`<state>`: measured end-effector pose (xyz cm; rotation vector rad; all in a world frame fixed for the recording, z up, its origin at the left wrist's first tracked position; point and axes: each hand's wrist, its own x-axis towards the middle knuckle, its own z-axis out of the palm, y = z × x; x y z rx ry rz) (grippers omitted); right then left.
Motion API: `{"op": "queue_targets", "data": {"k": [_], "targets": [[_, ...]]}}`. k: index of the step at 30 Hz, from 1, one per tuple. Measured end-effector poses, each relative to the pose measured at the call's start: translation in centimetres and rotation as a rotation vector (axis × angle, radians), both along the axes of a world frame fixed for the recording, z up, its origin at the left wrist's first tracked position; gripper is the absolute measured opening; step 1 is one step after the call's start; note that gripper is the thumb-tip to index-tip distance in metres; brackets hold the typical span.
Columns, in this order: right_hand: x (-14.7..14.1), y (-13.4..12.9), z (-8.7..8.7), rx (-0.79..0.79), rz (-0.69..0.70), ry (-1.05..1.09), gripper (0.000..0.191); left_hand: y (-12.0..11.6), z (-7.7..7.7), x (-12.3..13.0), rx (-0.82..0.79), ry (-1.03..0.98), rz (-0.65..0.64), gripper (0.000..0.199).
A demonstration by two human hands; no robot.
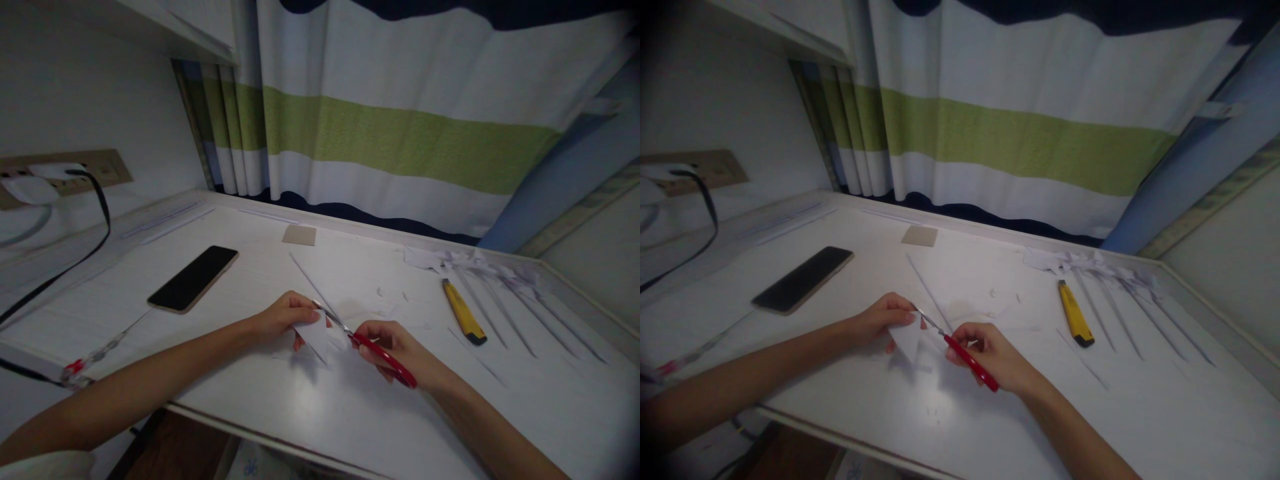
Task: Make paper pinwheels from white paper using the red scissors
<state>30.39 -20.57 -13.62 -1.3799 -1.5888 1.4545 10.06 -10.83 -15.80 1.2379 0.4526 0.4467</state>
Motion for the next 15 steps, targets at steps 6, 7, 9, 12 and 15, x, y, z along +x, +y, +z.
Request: {"op": "queue_targets", "data": {"k": [6,7,9,12,15], "targets": [[-0.2,0.2,-0.2,0.130,-0.123,-0.194,0.034,0.1,-0.1,0.1,-0.002,-0.014,0.018,0.024],[0.0,0.5,-0.3,0.172,-0.165,-0.244,0.034,0.2,-0.2,0.1,-0.002,-0.015,0.017,0.024],[0.6,1.0,-0.6,0.266,-0.258,-0.368,0.031,0.2,-0.2,0.1,-0.007,-0.009,0.012,0.025],[1.7,1.8,-1.3,0.382,-0.375,-0.591,0.026,0.2,-0.1,0.2,-0.067,-0.001,-0.013,0.030],[2.2,2.1,-1.9,0.438,-0.420,-0.769,0.027,0.3,-0.2,0.2,-0.175,-0.088,-0.046,0.040]]}}
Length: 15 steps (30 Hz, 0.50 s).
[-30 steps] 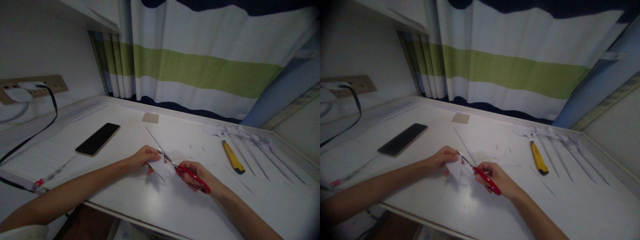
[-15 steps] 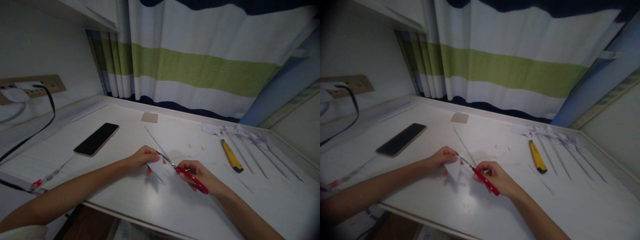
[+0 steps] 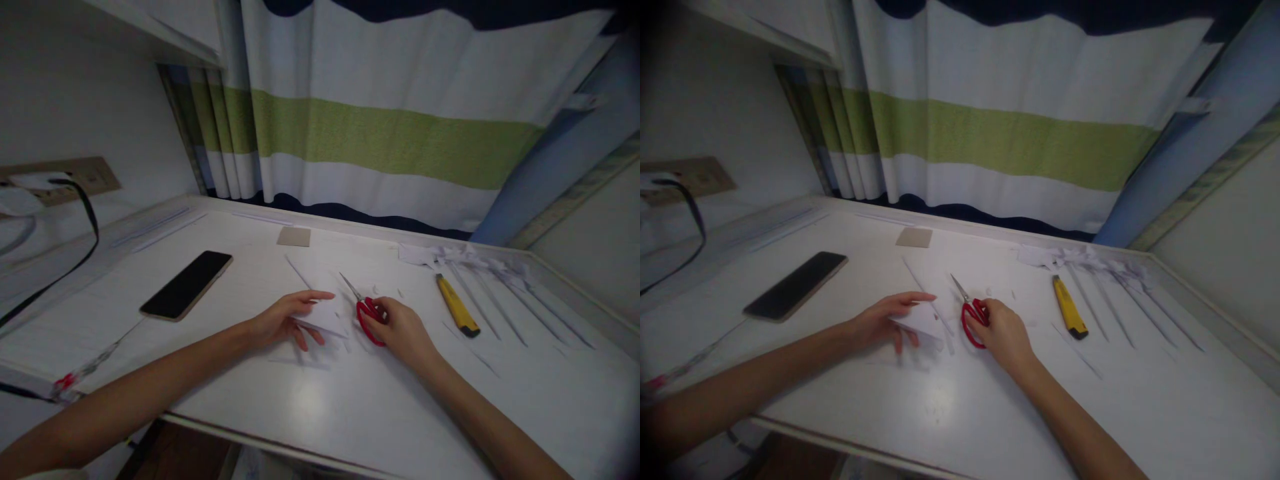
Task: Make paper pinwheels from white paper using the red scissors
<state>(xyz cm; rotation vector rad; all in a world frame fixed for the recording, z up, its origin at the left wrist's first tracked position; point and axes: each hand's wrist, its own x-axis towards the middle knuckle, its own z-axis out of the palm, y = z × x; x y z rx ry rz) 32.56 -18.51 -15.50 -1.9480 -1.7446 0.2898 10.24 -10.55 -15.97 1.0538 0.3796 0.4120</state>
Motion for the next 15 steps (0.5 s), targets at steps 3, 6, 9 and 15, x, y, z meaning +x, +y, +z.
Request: {"op": "queue_targets", "data": {"k": [3,6,9,15], "targets": [[-0.11,-0.11,-0.30,0.016,-0.003,-0.114,0.026,0.14,-0.18,-0.17,-0.097,-0.125,-0.062,0.048],[-0.32,-0.19,-0.44,0.032,0.015,-0.196,0.024,0.24,-0.49,-0.33,-0.094,-0.192,-0.123,0.053],[-0.38,-0.10,-0.66,0.035,0.034,-0.254,0.022,0.11,-0.63,-0.35,-0.047,-0.184,-0.149,0.063],[-0.41,0.12,-1.11,0.073,0.083,-0.276,0.022,-0.66,0.08,-0.24,0.025,-0.050,-0.105,0.064]]}}
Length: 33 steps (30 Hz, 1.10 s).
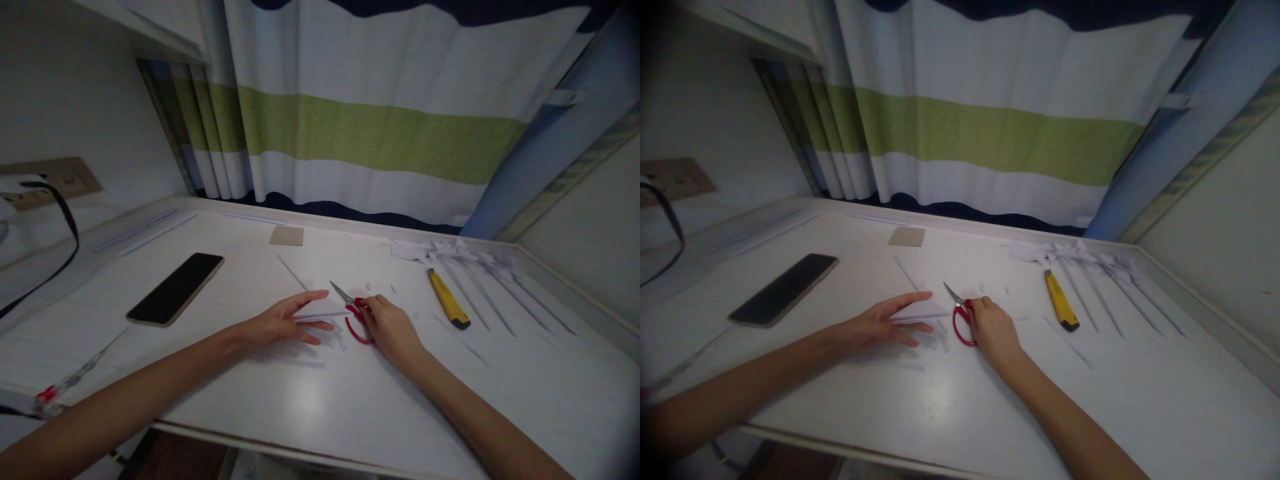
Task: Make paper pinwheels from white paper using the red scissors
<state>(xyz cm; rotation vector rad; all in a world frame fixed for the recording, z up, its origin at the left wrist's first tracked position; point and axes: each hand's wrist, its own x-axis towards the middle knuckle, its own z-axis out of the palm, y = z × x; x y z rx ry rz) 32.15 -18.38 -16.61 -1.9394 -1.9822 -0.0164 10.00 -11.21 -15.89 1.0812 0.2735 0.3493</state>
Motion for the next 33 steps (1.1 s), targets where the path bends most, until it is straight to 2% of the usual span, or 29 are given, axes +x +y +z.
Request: {"op": "queue_targets", "data": {"k": [3,6,11,14,19,24,26,30,33], "targets": [[-0.1,-0.2,0.4,0.046,0.045,0.045,0.024,0.0,0.1,0.0,0.002,0.029,0.021,0.064],[-0.6,-0.7,1.2,0.103,0.152,0.138,0.024,0.0,-0.2,0.1,0.012,0.056,0.030,0.063],[-1.7,-1.8,2.2,0.092,0.362,0.332,0.031,-0.8,-0.2,0.2,0.221,0.145,0.085,0.056],[-2.0,-2.0,1.9,0.049,0.398,0.449,0.029,-1.6,0.1,0.4,0.307,0.163,0.103,0.048],[-2.3,-1.7,1.2,-0.019,0.322,0.698,0.022,-1.8,-0.3,0.6,0.422,0.182,0.115,0.050],[-2.4,-1.1,1.0,-0.084,0.200,1.004,0.026,-1.7,-0.7,0.7,0.489,0.154,0.116,0.066],[-2.4,-1.0,1.0,-0.101,0.154,1.104,0.027,-1.8,-0.3,0.7,0.601,0.197,0.124,0.063],[-2.4,-1.0,1.2,-0.122,0.100,1.234,0.027,-2.1,0.5,0.6,0.956,0.311,0.137,0.038],[-2.4,-1.1,1.1,-0.144,0.076,1.282,0.028,-2.1,0.4,0.4,1.086,0.363,0.224,0.041]]}}
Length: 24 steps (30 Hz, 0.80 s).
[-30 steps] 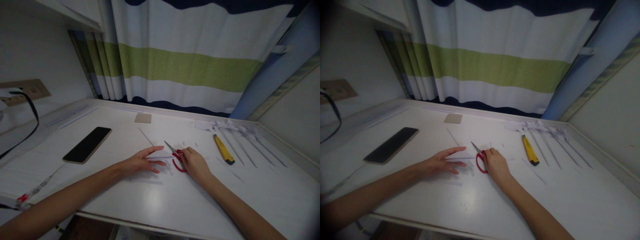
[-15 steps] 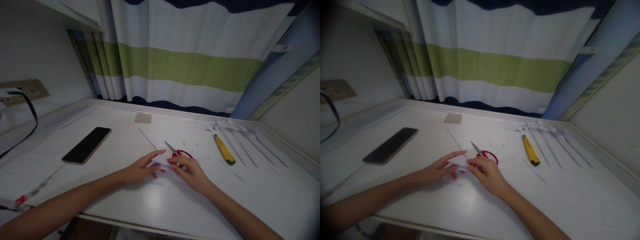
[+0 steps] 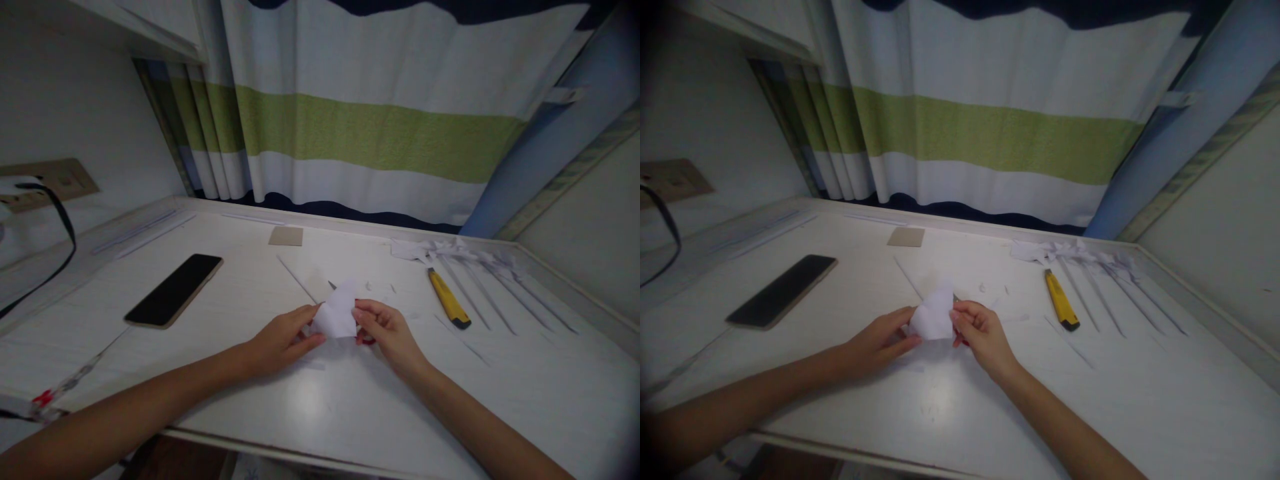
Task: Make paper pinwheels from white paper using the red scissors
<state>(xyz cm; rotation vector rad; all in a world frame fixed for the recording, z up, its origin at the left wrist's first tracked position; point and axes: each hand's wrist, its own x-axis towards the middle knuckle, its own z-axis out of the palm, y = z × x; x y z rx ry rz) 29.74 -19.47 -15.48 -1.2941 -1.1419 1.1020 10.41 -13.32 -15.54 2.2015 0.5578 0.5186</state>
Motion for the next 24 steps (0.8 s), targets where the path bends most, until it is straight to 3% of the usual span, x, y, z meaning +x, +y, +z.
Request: {"op": "queue_targets", "data": {"k": [3,7,12,16,24], "targets": [[0.1,0.1,-0.1,-0.025,0.000,0.014,0.027,0.3,-0.3,-0.2,0.104,-0.056,0.055,0.053],[0.2,0.2,-0.3,-0.040,0.000,-0.008,0.025,0.3,0.0,-0.2,0.257,-0.015,-0.019,0.040],[0.3,0.4,-0.7,-0.024,-0.038,-0.064,0.028,0.1,-0.1,-0.2,0.242,-0.047,0.075,0.050],[0.5,0.4,-1.1,0.031,-0.071,-0.150,0.029,0.1,-0.2,-0.4,0.277,-0.142,0.150,0.045],[-0.1,-0.6,-0.8,0.106,-0.056,-0.356,0.027,0.2,-0.1,-0.4,0.403,-0.036,0.050,0.053]]}}
